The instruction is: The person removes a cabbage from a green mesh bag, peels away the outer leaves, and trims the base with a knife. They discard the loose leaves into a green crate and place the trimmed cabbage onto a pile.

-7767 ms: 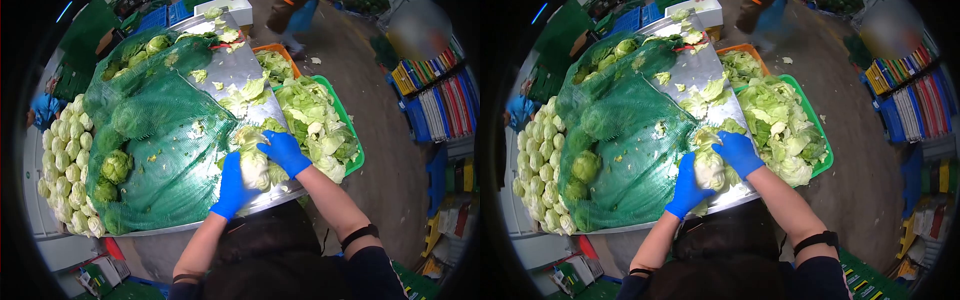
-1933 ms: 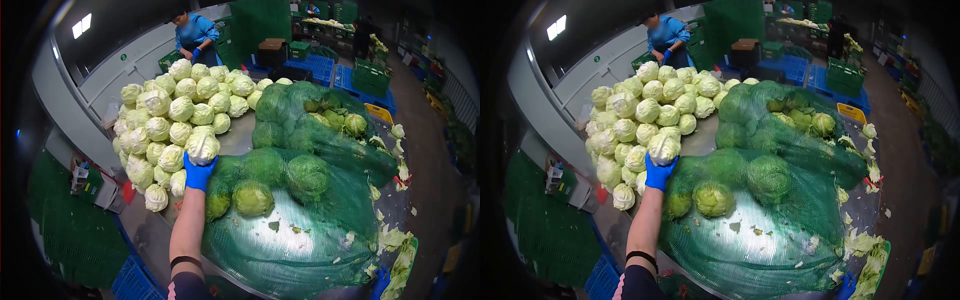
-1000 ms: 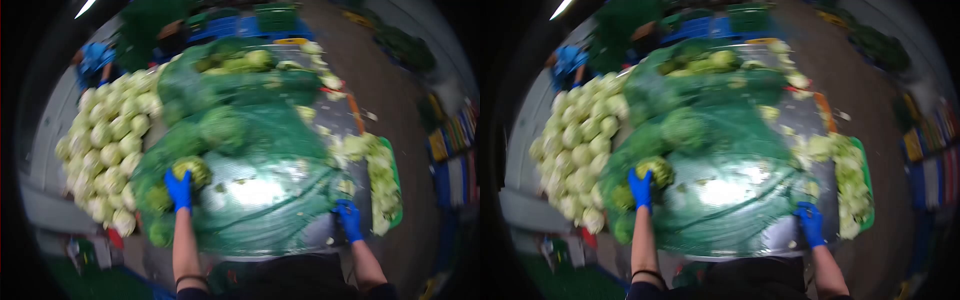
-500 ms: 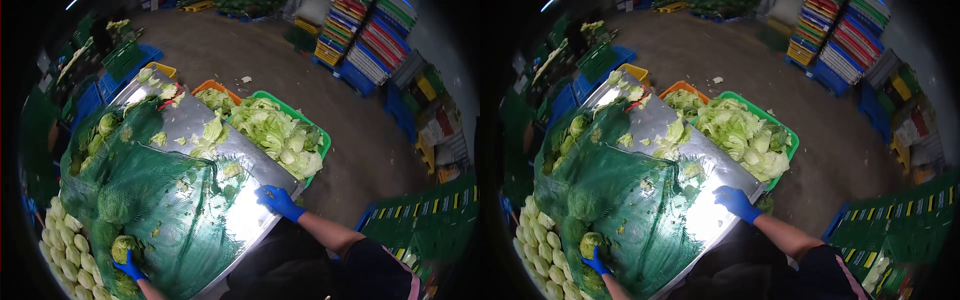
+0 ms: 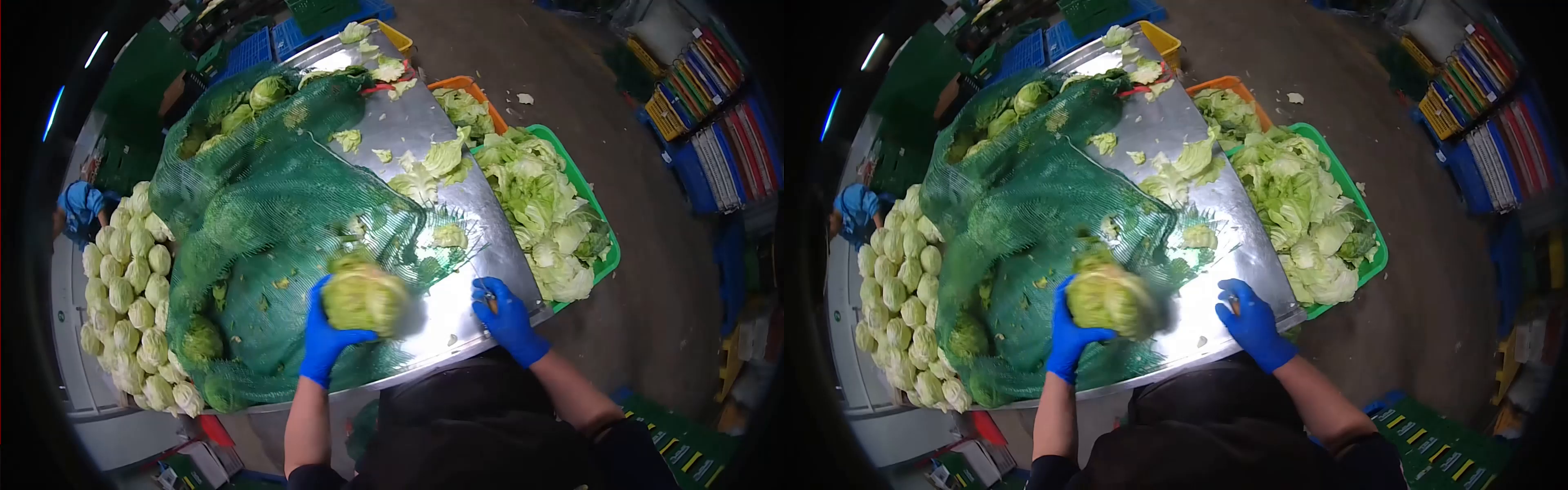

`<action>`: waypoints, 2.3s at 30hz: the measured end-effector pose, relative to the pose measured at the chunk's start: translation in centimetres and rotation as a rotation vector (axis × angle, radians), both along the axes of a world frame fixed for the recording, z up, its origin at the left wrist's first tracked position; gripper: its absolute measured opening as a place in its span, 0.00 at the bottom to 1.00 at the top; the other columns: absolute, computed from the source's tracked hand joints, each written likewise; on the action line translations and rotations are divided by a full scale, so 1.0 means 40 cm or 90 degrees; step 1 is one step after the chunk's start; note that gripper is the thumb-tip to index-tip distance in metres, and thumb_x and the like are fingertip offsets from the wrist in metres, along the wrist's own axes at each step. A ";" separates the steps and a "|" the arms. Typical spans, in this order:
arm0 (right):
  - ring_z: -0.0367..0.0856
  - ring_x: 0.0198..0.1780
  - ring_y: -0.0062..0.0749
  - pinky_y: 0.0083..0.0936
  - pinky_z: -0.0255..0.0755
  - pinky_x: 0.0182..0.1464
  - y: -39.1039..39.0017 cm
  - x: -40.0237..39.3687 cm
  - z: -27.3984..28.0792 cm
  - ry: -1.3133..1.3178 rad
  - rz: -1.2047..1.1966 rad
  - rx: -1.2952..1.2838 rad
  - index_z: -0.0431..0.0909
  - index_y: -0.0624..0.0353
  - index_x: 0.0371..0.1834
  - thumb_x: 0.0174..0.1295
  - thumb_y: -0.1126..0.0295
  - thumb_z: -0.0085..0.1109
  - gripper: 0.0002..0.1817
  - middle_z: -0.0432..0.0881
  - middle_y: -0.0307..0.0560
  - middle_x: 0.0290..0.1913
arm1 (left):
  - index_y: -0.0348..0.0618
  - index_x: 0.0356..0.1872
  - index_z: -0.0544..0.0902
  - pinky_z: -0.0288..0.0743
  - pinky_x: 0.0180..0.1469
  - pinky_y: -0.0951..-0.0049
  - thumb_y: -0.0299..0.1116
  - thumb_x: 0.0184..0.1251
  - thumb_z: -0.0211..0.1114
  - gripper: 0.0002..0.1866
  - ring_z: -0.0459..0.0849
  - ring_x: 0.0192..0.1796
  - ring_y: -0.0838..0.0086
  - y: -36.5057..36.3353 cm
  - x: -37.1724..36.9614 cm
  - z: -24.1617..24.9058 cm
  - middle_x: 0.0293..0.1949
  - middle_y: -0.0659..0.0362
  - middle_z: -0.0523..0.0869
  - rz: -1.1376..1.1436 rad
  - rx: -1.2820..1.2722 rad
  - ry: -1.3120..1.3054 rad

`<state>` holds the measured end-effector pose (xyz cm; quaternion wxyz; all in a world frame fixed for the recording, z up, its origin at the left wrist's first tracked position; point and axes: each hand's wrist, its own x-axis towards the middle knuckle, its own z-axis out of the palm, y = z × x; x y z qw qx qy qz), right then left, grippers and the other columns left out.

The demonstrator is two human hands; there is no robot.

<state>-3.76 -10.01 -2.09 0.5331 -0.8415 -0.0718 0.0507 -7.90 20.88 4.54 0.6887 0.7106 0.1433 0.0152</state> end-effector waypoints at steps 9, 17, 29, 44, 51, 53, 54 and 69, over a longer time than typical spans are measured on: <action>0.80 0.24 0.53 0.45 0.73 0.26 -0.089 0.016 0.016 0.012 0.139 -0.204 0.69 0.58 0.41 0.61 0.67 0.55 0.09 0.78 0.58 0.22 | 0.38 0.71 0.54 0.67 0.64 0.59 0.51 0.24 0.85 0.68 0.70 0.63 0.51 -0.273 0.148 -0.092 0.62 0.42 0.68 -0.273 0.389 0.086; 0.80 0.31 0.61 0.48 0.72 0.32 -0.084 0.058 0.044 0.141 0.208 -0.225 0.69 0.63 0.41 0.65 0.65 0.52 0.12 0.78 0.63 0.25 | 0.34 0.72 0.48 0.65 0.66 0.57 0.53 0.25 0.84 0.72 0.67 0.65 0.47 -0.290 0.174 -0.093 0.65 0.40 0.65 -0.323 0.418 0.170; 0.82 0.32 0.53 0.44 0.76 0.38 -0.065 0.099 -0.132 0.224 0.278 -0.293 0.70 0.66 0.51 0.61 0.62 0.51 0.20 0.82 0.58 0.32 | 0.35 0.72 0.50 0.64 0.67 0.58 0.52 0.25 0.84 0.70 0.67 0.65 0.49 -0.285 0.175 -0.094 0.65 0.41 0.66 -0.325 0.426 0.122; 0.73 0.20 0.32 0.27 0.71 0.28 -0.196 0.124 -0.021 0.222 0.101 -0.058 0.67 0.48 0.68 0.56 0.66 0.57 0.31 0.75 0.47 0.21 | 0.39 0.69 0.55 0.72 0.62 0.65 0.25 0.43 0.79 0.51 0.73 0.61 0.63 -0.354 0.082 -0.148 0.63 0.49 0.68 0.009 -0.123 0.053; 0.79 0.30 0.43 0.34 0.73 0.35 -0.265 0.258 -0.212 0.236 -0.098 -0.056 0.73 0.62 0.58 0.55 0.64 0.58 0.26 0.81 0.51 0.31 | 0.39 0.66 0.62 0.72 0.62 0.66 0.22 0.42 0.78 0.47 0.76 0.59 0.65 -0.274 0.035 -0.182 0.58 0.52 0.76 0.061 -0.204 0.087; 0.81 0.38 0.51 0.40 0.74 0.41 -0.312 0.304 -0.223 0.159 -0.146 -0.090 0.73 0.63 0.55 0.55 0.63 0.57 0.25 0.82 0.56 0.36 | 0.39 0.66 0.63 0.71 0.62 0.66 0.21 0.39 0.77 0.47 0.76 0.60 0.66 -0.251 0.030 -0.185 0.58 0.54 0.76 0.066 -0.336 0.073; 0.81 0.41 0.54 0.42 0.74 0.42 -0.348 0.338 -0.197 0.194 -0.157 -0.212 0.74 0.63 0.54 0.56 0.62 0.55 0.24 0.82 0.60 0.41 | 0.40 0.67 0.64 0.71 0.62 0.67 0.21 0.39 0.76 0.47 0.76 0.60 0.66 -0.246 0.020 -0.191 0.58 0.55 0.76 0.071 -0.336 0.076; 0.83 0.43 0.51 0.38 0.75 0.45 -0.068 0.168 0.056 0.083 0.202 -0.177 0.74 0.52 0.58 0.58 0.41 0.58 0.32 0.84 0.55 0.41 | 0.32 0.68 0.58 0.62 0.66 0.67 0.33 0.59 0.70 0.39 0.66 0.64 0.63 -0.235 0.094 -0.219 0.66 0.48 0.64 0.311 0.162 -0.010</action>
